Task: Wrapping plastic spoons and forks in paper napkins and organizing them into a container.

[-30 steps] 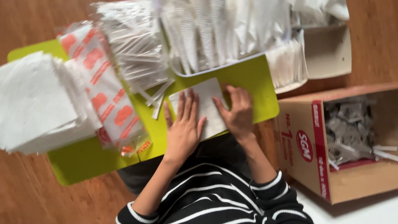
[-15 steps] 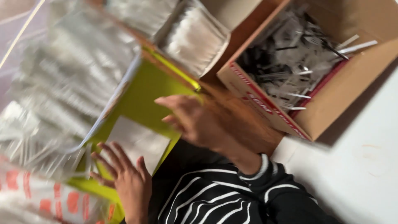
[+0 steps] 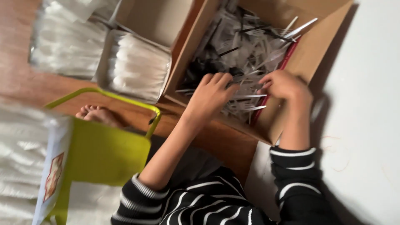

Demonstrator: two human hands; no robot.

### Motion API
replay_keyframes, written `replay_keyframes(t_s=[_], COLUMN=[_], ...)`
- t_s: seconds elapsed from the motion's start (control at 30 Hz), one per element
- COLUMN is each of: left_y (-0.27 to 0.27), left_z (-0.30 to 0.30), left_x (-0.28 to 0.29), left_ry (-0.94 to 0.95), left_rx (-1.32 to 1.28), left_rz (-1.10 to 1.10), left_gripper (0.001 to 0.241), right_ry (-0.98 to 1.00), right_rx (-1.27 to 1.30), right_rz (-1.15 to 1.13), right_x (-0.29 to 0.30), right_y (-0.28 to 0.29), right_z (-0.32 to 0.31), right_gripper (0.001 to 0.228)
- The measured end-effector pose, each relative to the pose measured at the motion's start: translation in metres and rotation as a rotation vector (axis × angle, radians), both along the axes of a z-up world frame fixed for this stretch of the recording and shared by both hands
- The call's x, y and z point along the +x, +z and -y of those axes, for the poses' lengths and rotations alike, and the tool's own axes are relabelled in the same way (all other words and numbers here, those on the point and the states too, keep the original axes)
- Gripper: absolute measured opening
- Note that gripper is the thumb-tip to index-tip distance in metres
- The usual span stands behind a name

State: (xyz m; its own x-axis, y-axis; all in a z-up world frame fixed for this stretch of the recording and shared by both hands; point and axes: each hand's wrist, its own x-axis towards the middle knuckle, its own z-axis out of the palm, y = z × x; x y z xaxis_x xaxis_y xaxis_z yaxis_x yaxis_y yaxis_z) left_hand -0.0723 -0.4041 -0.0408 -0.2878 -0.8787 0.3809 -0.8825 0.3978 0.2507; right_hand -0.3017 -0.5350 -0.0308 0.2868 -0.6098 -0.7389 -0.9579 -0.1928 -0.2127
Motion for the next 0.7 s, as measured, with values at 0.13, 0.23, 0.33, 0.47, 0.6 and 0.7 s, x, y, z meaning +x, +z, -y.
replay_keyframes(t_s=[0.13,0.23,0.33,0.47,0.6,0.7], left_y=[-0.052,-0.06,-0.042,-0.025,-0.011,-0.026], left_z=[0.052,0.064,0.061,0.057,0.056,0.06], left_x=[-0.029,-0.029,-0.012,-0.004,-0.001,0.003], left_ry=[-0.054,-0.034,-0.105,-0.039,0.048,0.036], left_rx=[0.131,0.125,0.473,0.432,0.269,0.332], left_rz=[0.128,0.031,-0.099,-0.35,-0.324,-0.358], left_gripper=[0.009,0.009,0.018,0.023,0.025,0.023], right_ry=[-0.025,-0.035,0.038,-0.031,-0.129,-0.04], right_rx=[0.073,0.076,0.074,-0.276,-0.498,-0.612], right_rz=[-0.107,-0.022,-0.006,0.354,0.496,0.533], right_x=[0.001,0.016,0.016,0.009,0.017,0.035], right_y=[-0.015,0.006,0.016,0.03,0.053,0.081], right_z=[-0.008,-0.01,-0.008,-0.014,-0.013,-0.019], right_gripper=[0.036,0.023,0.023,0.018,0.009,0.028])
